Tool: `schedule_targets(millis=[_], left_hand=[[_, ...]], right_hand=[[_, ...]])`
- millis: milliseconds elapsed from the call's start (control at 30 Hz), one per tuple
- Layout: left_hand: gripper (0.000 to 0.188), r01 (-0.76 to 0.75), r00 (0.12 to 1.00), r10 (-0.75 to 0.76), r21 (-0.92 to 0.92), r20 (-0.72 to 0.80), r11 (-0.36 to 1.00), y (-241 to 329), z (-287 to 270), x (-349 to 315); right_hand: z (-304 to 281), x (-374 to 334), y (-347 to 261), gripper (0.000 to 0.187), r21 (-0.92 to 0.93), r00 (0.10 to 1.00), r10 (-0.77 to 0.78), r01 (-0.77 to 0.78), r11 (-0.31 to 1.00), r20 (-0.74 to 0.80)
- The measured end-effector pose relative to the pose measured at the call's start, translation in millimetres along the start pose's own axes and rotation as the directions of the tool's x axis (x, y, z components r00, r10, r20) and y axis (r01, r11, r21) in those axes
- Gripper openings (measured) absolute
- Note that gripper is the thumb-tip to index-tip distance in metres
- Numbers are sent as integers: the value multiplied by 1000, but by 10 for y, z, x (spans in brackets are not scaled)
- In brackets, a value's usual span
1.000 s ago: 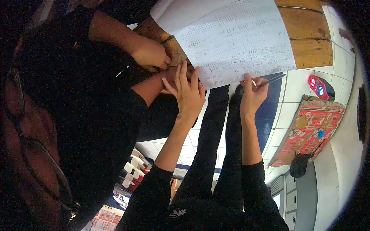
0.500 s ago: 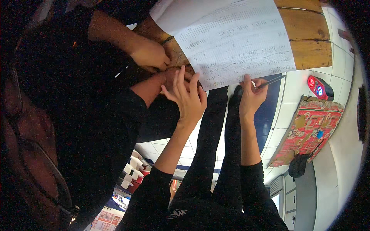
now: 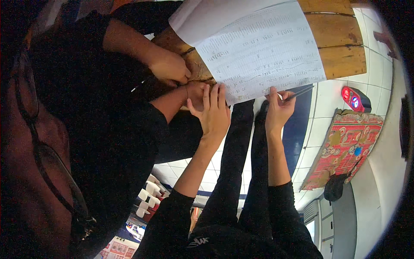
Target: Preparing and packing food boxes with rice, fried chicken, and scrambled eggs.
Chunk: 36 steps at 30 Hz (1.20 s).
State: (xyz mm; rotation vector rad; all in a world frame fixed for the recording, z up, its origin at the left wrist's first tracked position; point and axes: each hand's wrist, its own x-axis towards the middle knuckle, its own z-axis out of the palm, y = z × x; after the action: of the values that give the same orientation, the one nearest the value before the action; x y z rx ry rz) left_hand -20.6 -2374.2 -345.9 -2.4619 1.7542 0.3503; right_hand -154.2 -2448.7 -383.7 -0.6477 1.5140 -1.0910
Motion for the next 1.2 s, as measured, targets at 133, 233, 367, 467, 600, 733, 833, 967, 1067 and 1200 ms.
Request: schedule_targets(millis=[133, 233, 367, 467, 600, 733, 833, 967, 1067, 1200], left_hand=[[51, -2, 1000, 2, 4, -3, 1000, 20, -5, 10], [51, -10, 1000, 10, 0, -3, 1000, 7, -5, 8], [51, -11, 1000, 12, -14, 13, 1000, 8, -23, 11], [50, -16, 999, 17, -27, 37, 999, 36, -40, -42], [49, -32, 995, 35, -34, 93, 999, 127, -57, -213], [50, -25, 996, 27, -23, 84, 999, 150, -90, -236], [50, -23, 994, 27, -42, 106, 999, 162, -198, -274], [51, -40, 994, 69, -293, 86, 955, 169, -513, -721], [42, -22, 1000, 17, -559, -14, 829, 169, -1001, -1198], [30, -5, 960, -230, -837, -157, 548, 248, -2139, -1774]], right_hand=[[0, -6, -16, 31, 31, 1000, 0, 0, 1000, -10], [2, -10, -13, 30, 29, 1000, -9, 8, 1000, 3], [-18, -3, 15, 30, 7, 1000, -8, 8, 1000, 16], [-24, -6, 21, 29, -5, 1000, 0, 0, 1000, 7], [-28, -18, -10, 29, 26, 1000, 11, -12, 1000, 18], [-16, -31, -99, 26, 7, 1000, 19, -19, 1000, 23], [-8, -70, -216, 19, 8, 1000, 21, -21, 1000, 9], [-9, -86, -255, 33, -741, 929, -364, 192, 643, -75], [243, -75, -506, 32, -550, 992, -24, 87, 831, 121], [692, -24, -815, 40, -336, 893, 409, -333, 881, 188]])
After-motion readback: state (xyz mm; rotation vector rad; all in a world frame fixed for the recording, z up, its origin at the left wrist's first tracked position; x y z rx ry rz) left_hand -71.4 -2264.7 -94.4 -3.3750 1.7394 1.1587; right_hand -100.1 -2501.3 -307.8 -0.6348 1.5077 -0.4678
